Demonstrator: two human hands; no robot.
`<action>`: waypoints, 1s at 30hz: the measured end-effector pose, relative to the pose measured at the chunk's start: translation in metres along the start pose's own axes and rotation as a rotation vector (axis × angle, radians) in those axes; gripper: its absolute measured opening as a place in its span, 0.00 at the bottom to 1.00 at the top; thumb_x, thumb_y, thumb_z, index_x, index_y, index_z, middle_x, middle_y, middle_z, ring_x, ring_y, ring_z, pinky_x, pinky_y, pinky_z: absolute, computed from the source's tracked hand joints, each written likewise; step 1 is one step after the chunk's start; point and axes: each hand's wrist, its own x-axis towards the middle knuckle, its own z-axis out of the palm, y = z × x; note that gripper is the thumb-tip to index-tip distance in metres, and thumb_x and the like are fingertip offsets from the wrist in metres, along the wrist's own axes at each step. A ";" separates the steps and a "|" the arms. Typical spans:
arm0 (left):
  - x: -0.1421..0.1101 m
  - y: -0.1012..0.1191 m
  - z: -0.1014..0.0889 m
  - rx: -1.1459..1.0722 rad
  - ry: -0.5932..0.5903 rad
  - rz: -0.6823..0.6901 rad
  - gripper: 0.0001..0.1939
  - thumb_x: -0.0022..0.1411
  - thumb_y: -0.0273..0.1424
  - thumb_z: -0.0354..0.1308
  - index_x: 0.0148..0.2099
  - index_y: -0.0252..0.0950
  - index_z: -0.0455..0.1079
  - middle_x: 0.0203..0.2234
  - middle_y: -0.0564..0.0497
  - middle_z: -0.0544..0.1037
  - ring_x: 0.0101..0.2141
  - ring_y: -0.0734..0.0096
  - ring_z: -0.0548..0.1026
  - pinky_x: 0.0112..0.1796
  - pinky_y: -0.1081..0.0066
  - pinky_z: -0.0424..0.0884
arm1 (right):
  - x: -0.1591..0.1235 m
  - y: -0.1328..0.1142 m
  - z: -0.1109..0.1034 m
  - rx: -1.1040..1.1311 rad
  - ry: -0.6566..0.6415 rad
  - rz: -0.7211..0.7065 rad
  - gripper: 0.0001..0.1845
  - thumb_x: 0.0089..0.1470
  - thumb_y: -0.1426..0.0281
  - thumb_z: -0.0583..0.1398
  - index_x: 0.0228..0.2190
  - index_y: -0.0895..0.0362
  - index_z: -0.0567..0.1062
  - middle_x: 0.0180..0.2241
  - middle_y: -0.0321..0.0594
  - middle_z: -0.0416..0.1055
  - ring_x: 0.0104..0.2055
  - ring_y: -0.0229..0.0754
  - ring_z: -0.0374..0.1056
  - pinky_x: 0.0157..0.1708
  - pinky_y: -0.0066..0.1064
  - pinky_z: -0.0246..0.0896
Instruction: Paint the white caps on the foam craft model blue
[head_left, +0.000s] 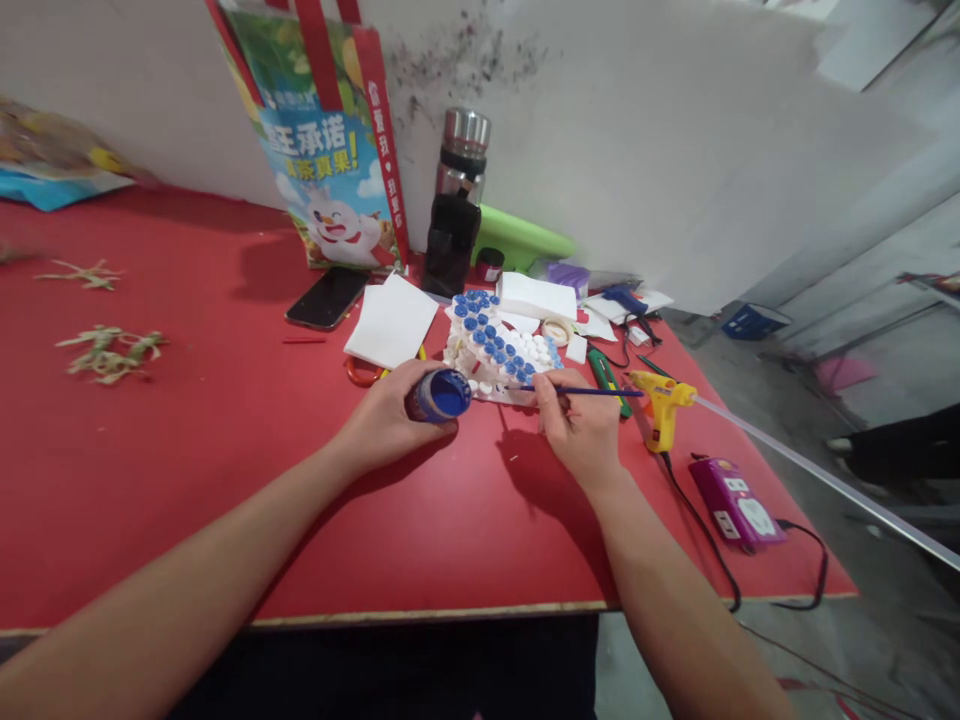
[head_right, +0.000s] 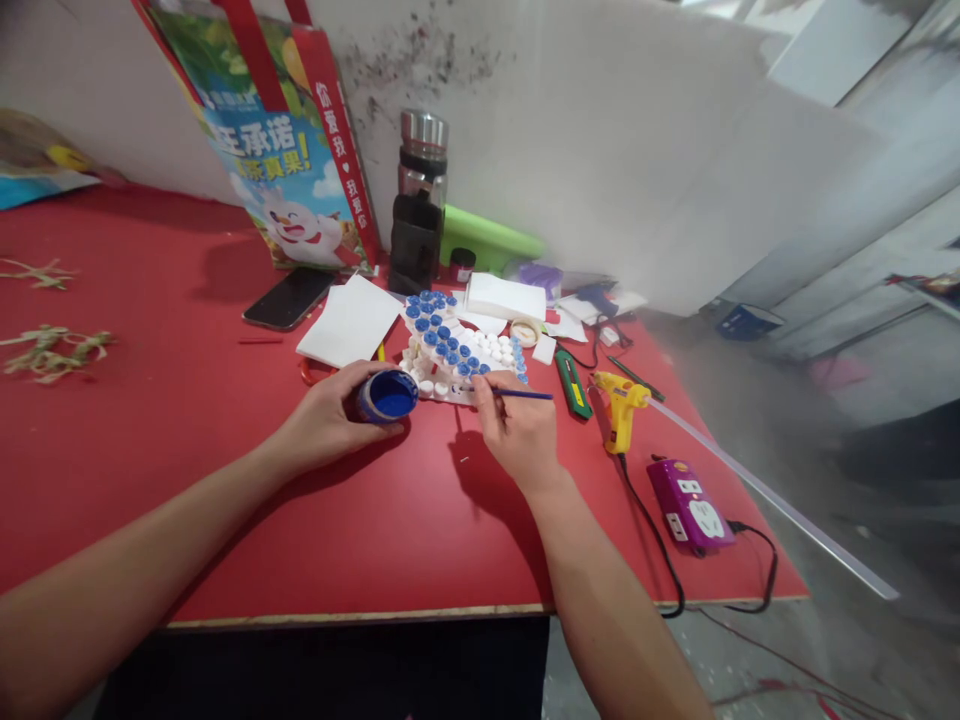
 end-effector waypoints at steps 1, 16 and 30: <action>0.000 0.000 0.000 -0.002 -0.003 -0.002 0.31 0.54 0.35 0.77 0.60 0.41 0.77 0.56 0.43 0.83 0.56 0.45 0.81 0.62 0.43 0.75 | 0.000 0.000 0.000 0.010 -0.003 0.004 0.17 0.76 0.64 0.59 0.33 0.53 0.79 0.27 0.38 0.81 0.20 0.36 0.72 0.23 0.30 0.62; 0.000 0.001 -0.001 0.004 -0.015 0.018 0.30 0.55 0.35 0.77 0.60 0.39 0.77 0.56 0.42 0.83 0.57 0.46 0.81 0.63 0.43 0.74 | 0.000 0.000 0.002 -0.039 -0.056 -0.125 0.14 0.75 0.68 0.62 0.35 0.54 0.82 0.30 0.41 0.86 0.30 0.41 0.83 0.32 0.31 0.76; -0.001 -0.002 0.001 0.006 -0.006 0.020 0.33 0.55 0.36 0.76 0.62 0.39 0.76 0.57 0.43 0.83 0.58 0.46 0.81 0.63 0.47 0.75 | -0.020 -0.032 -0.024 0.182 -0.020 0.066 0.08 0.73 0.75 0.62 0.43 0.55 0.83 0.33 0.37 0.83 0.24 0.33 0.75 0.28 0.26 0.73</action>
